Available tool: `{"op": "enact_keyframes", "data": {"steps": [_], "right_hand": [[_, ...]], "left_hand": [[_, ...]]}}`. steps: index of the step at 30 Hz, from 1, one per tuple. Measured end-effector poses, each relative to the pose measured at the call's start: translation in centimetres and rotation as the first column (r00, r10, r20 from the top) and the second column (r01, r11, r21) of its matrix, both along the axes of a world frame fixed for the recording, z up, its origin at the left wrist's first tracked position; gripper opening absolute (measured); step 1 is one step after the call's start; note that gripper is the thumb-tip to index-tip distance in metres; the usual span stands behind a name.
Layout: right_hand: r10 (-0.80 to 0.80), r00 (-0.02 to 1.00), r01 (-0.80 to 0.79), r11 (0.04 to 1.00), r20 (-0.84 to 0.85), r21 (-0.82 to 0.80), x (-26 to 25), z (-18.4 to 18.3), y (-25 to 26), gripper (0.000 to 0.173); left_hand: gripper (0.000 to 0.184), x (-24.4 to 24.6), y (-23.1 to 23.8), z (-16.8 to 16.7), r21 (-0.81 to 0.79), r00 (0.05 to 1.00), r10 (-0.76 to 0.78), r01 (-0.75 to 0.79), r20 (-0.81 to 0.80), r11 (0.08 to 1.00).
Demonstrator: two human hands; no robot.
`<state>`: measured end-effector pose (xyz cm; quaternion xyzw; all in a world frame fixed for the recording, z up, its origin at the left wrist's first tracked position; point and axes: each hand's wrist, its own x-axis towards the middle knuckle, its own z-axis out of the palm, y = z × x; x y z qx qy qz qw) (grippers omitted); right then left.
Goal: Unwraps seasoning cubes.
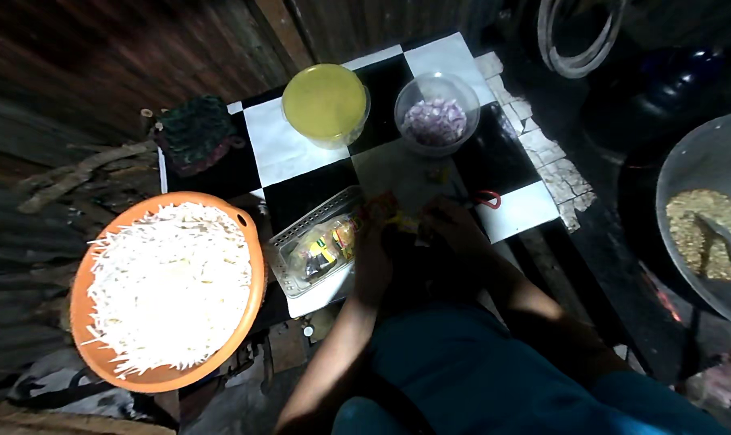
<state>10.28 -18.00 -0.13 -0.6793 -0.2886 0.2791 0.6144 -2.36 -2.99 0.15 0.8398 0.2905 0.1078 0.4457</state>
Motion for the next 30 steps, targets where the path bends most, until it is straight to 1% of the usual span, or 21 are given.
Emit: {"op": "enact_keyframes", "data": {"steps": [1,2,3,4,5,6,7,9,11,13,16,19,24,26,28,30], "right_hand": [[-0.01,1.0,0.01,1.0,-0.004,0.021,0.0,-0.2,0.1,0.019],[-0.022,1.0,0.022,0.999,-0.004,0.043,0.0,-0.5,0.2,0.017],[-0.034,0.999,0.034,0.998,0.009,0.06,-0.1,-0.6,0.3,0.016],[-0.045,0.999,0.043,0.997,0.028,0.07,-0.2,-0.7,0.4,0.015],[-0.058,0.997,0.055,0.996,0.045,0.073,-0.3,-0.7,0.6,0.015],[-0.067,0.996,0.063,0.996,0.064,0.065,-0.3,-0.7,0.7,0.015],[-0.074,0.995,0.07,0.996,0.072,0.05,-0.4,-0.6,0.7,0.015],[-0.094,0.991,0.09,0.995,0.094,0.046,-0.5,-0.5,0.9,0.016],[-0.11,0.988,0.106,0.994,0.112,0.034,-0.6,-0.4,1.0,0.017],[-0.103,0.982,0.106,0.994,0.161,-0.009,-0.9,-0.1,0.9,0.017],[-0.083,0.969,0.086,0.996,0.234,-0.002,-1.0,-0.6,0.9,0.016],[-0.085,0.97,0.093,0.995,0.227,-0.025,-1.1,-0.6,1.0,0.016],[-0.075,0.969,0.079,0.997,0.237,-0.01,-1.1,-0.8,1.2,0.018],[-0.078,0.971,0.085,0.996,0.225,-0.022,-1.4,-1.0,1.3,0.022],[-0.095,0.968,0.104,0.994,0.234,-0.025,-1.6,-1.0,1.4,0.021],[-0.075,0.968,0.093,0.994,0.241,-0.062,-1.7,-0.7,1.4,0.019]], "left_hand": [[0.026,0.3,-0.1,-0.1,-0.146,0.996,0.062,-0.052,0.063,0.988],[0.021,0.7,-0.1,-0.1,-0.365,0.981,0.145,-0.087,0.132,0.927],[0.021,0.9,-0.1,-0.1,-0.511,0.968,0.187,-0.077,0.168,0.856],[0.019,1.0,0.0,-0.3,-0.594,0.96,0.207,-0.056,0.19,0.802],[0.022,1.0,0.1,-0.5,-0.613,0.961,0.192,-0.03,0.2,0.789],[0.029,0.9,0.2,-0.5,-0.585,0.969,0.16,-0.019,0.19,0.811],[0.029,0.9,0.3,-0.5,-0.546,0.975,0.133,-0.014,0.178,0.837],[0.026,0.9,0.5,-0.8,-0.543,0.974,0.112,0.013,0.195,0.84],[0.023,0.9,0.5,-0.8,-0.542,0.972,0.137,-0.011,0.192,0.84],[0.018,0.9,0.6,-0.7,-0.519,0.97,0.166,-0.051,0.176,0.853],[0.012,0.8,0.5,-0.6,-0.518,0.963,0.208,-0.093,0.168,0.85],[0.012,0.8,0.5,-0.6,-0.537,0.954,0.231,-0.094,0.193,0.838],[0.011,0.6,0.6,-1.0,-0.549,0.934,0.244,-0.063,0.263,0.834],[0.011,0.6,0.5,-1.0,-0.543,0.93,0.233,-0.045,0.283,0.838],[0.011,0.6,0.4,-0.9,-0.526,0.935,0.218,-0.042,0.278,0.849],[0.017,0.4,0.4,-0.5,-0.472,0.955,0.154,-0.018,0.252,0.881]]}}
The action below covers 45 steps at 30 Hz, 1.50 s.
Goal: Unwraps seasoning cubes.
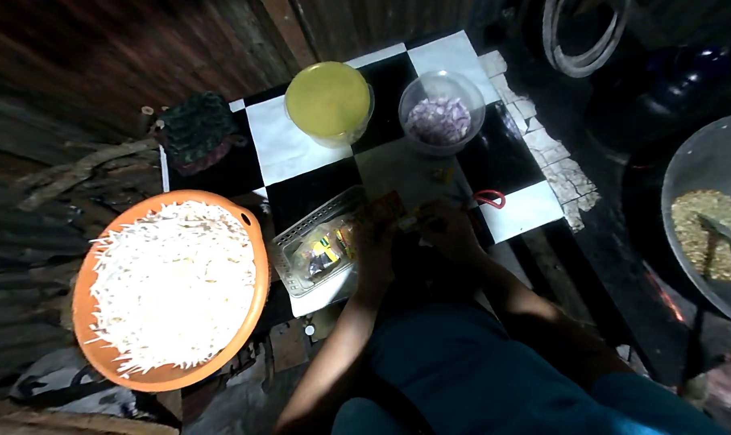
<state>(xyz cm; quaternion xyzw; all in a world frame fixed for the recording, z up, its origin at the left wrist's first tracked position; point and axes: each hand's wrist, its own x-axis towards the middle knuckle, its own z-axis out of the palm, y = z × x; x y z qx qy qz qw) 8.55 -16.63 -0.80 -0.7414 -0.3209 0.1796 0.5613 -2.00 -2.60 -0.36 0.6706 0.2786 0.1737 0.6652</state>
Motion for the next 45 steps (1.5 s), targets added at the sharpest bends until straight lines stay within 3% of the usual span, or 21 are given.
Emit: {"op": "enact_keyframes", "data": {"steps": [10,17,20,23,27,30,34,36,41,45], "right_hand": [[0.062,0.994,-0.064,0.998,-0.09,-0.025,0.6,0.3,-0.1,0.016],[0.096,0.953,-0.102,0.995,-0.289,-0.008,0.2,-0.8,0.6,0.018],[0.043,0.943,-0.053,0.998,-0.33,-0.019,0.1,-1.4,1.0,0.017],[-0.02,0.96,0.003,0.998,-0.278,-0.061,1.0,-1.9,0.7,0.019],[-0.05,0.957,0.047,0.999,-0.285,-0.016,1.3,-2.3,0.6,0.018],[-0.002,0.949,0.013,0.999,-0.315,0.034,1.3,-2.4,0.5,0.016],[-0.007,0.91,-0.003,1.0,-0.415,-0.024,1.6,-1.6,0.2,0.017],[0.005,0.912,0.015,0.999,-0.41,0.045,1.7,-2.3,0.3,0.013],[0.085,0.889,-0.002,0.983,-0.45,0.182,1.6,-3.9,0.6,0.011],[0.105,0.805,-0.035,0.991,-0.584,0.13,2.5,-4.1,0.1,0.019]], "left_hand": [[0.01,0.1,0.5,-0.1,0.137,0.999,-0.01,0.005,0.038,0.991],[0.011,0.4,0.4,0.5,0.404,0.998,-0.051,0.06,-0.034,0.913],[0.012,0.8,0.1,0.8,0.369,0.999,-0.022,0.032,-0.032,0.929],[0.028,0.8,0.5,0.3,0.225,0.993,-0.044,0.067,-0.106,0.972],[0.016,1.0,0.8,-0.4,0.067,0.988,-0.028,0.039,-0.149,0.997],[0.015,1.0,0.6,-0.1,0.14,0.984,-0.018,0.043,-0.176,0.989],[0.018,0.8,1.0,0.1,0.269,0.98,0.006,0.049,-0.2,0.962],[0.022,0.8,1.1,0.3,0.297,0.976,0.015,0.052,-0.219,0.954],[0.02,1.0,0.8,0.6,0.237,0.978,-0.061,0.109,-0.2,0.965],[0.02,0.3,1.1,-0.2,0.154,1.0,0.01,-0.008,-0.012,0.988]]}}
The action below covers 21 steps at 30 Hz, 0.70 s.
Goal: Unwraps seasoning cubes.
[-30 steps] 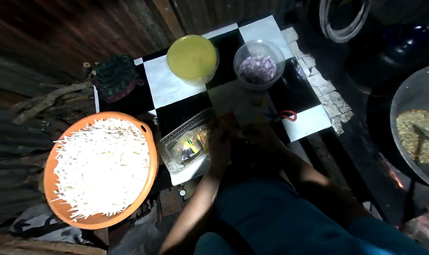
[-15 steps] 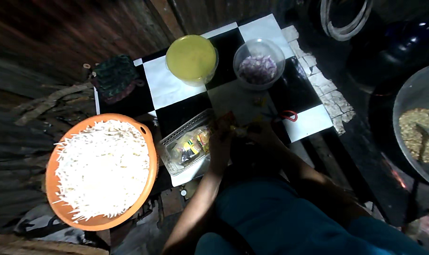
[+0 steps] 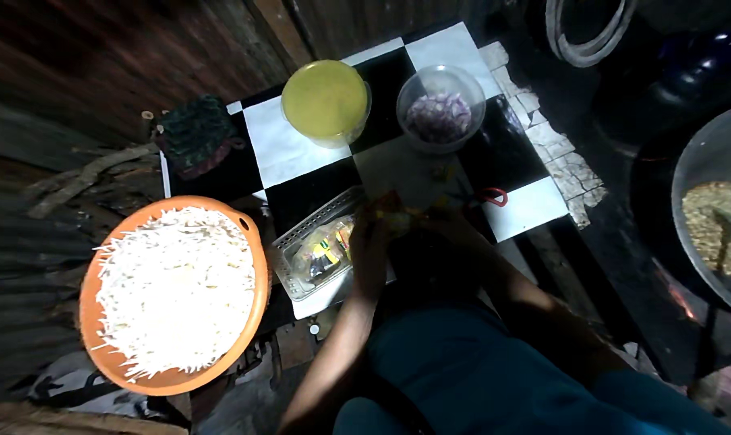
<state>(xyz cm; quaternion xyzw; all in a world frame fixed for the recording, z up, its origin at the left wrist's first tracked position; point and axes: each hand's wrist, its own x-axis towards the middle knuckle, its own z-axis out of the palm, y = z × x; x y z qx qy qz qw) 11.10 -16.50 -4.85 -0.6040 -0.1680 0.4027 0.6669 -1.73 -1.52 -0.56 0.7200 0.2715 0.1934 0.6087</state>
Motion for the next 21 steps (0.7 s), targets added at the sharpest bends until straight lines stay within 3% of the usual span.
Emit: {"op": "enact_keyframes", "data": {"steps": [4,6,8,11,14,18,21], "right_hand": [[-0.045,0.969,0.055,0.998,-0.243,0.034,-0.3,2.5,-0.3,0.022],[-0.056,0.97,0.069,0.997,-0.238,0.045,-0.4,3.0,-0.6,0.02],[-0.065,0.981,0.075,0.996,-0.181,0.048,-0.3,3.0,-0.9,0.02],[-0.089,0.986,0.096,0.994,-0.144,0.048,-0.6,3.9,-1.1,0.02],[-0.076,0.997,0.075,0.994,0.011,0.077,-0.8,4.7,-1.5,0.018],[-0.032,0.94,0.048,0.998,0.34,-0.039,-1.4,6.2,-2.0,0.017],[-0.03,0.897,0.088,0.99,0.441,-0.11,-2.2,7.7,-2.2,0.019]], "left_hand": [[0.013,-0.2,0.4,0.5,-0.204,0.989,0.058,-0.029,0.137,0.979],[0.013,-0.1,0.3,0.5,-0.348,0.981,0.081,-0.016,0.173,0.937],[0.022,0.0,0.2,0.2,-0.395,0.971,0.057,0.041,0.233,0.918],[0.028,-0.4,0.4,0.1,-0.256,0.986,-0.014,0.056,0.163,0.965],[0.025,-0.3,-0.1,1.3,-0.202,0.999,-0.028,0.03,0.017,0.979],[0.03,-0.1,-1.0,3.2,-0.14,0.977,-0.212,0.209,-0.01,0.968],[0.021,0.0,-1.3,4.0,-0.058,0.962,-0.273,0.271,-0.019,0.961]]}}
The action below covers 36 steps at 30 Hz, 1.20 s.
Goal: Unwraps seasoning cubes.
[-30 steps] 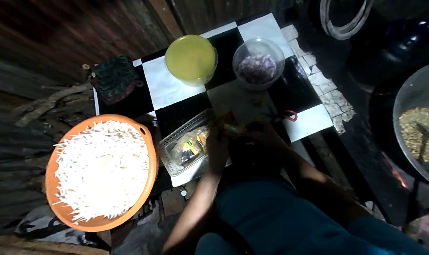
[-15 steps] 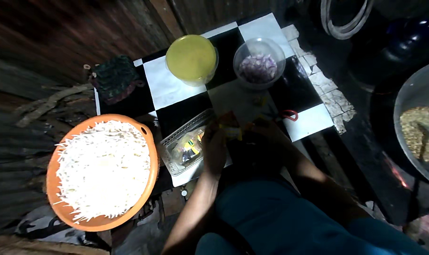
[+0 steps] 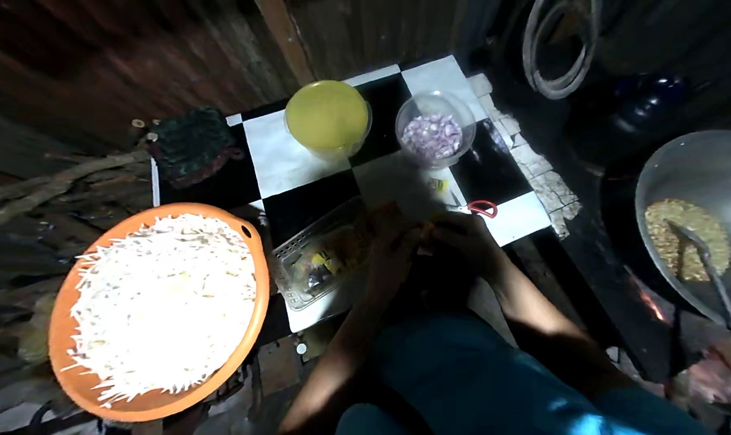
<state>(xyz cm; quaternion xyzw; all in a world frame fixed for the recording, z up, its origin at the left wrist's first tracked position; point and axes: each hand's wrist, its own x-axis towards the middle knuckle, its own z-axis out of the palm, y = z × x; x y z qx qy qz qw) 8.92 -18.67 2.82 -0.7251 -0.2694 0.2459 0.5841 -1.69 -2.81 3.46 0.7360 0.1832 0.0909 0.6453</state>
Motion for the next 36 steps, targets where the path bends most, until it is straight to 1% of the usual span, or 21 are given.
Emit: {"op": "enact_keyframes", "data": {"steps": [1,2,4,6,9,14,18,22,28,32,36], "right_hand": [[-0.021,1.0,0.021,1.0,0.013,0.013,-0.3,0.4,0.0,0.018],[-0.04,0.999,0.04,0.997,-0.001,0.06,-0.6,0.6,0.0,0.017],[-0.054,0.995,0.068,0.981,-0.083,0.182,-1.2,0.8,-0.1,0.019],[-0.079,0.989,0.104,0.972,-0.123,0.209,-1.7,0.9,-0.4,0.023],[-0.128,0.984,0.154,0.958,-0.121,0.244,-2.6,1.2,-0.3,0.023],[-0.188,0.981,0.192,0.957,-0.041,0.218,-3.7,1.5,0.0,0.021],[-0.213,0.977,0.213,0.955,-0.023,0.205,-4.3,1.2,0.4,0.02],[-0.217,0.976,0.213,0.958,0.001,0.191,-4.7,1.0,0.8,0.019],[-0.23,0.973,0.222,0.957,0.018,0.186,-4.7,0.9,1.4,0.018],[-0.217,0.976,0.207,0.957,0.028,0.202,-4.5,0.6,1.7,0.019],[-0.213,0.976,0.201,0.963,0.051,0.181,-4.2,0.5,1.7,0.019]], "left_hand": [[0.02,0.0,0.0,0.0,0.003,1.0,-0.001,0.001,0.009,1.0],[0.019,0.0,0.1,0.0,-0.006,1.0,-0.001,0.001,0.016,1.0],[0.019,-0.1,0.1,0.0,-0.039,1.0,-0.004,0.005,0.026,0.999],[0.02,-0.4,-0.1,0.4,-0.078,1.0,-0.007,0.009,0.021,0.997],[0.018,-0.7,-0.2,0.2,-0.149,0.994,-0.011,0.027,0.112,0.989],[0.019,-1.2,0.3,-0.3,-0.171,0.979,-0.048,0.083,0.198,0.982],[0.019,-1.4,0.5,0.1,-0.085,0.986,-0.073,0.086,0.148,0.993],[0.017,-1.7,0.8,-0.8,-0.106,0.976,-0.067,0.09,0.209,0.99],[0.015,-1.7,1.2,-1.3,-0.108,0.971,-0.06,0.087,0.232,0.99],[0.013,-1.6,1.1,-1.4,-0.048,0.967,-0.041,0.055,0.251,0.997],[0.014,-1.4,1.1,-1.3,0.012,0.966,-0.037,0.035,0.256,0.999]]}}
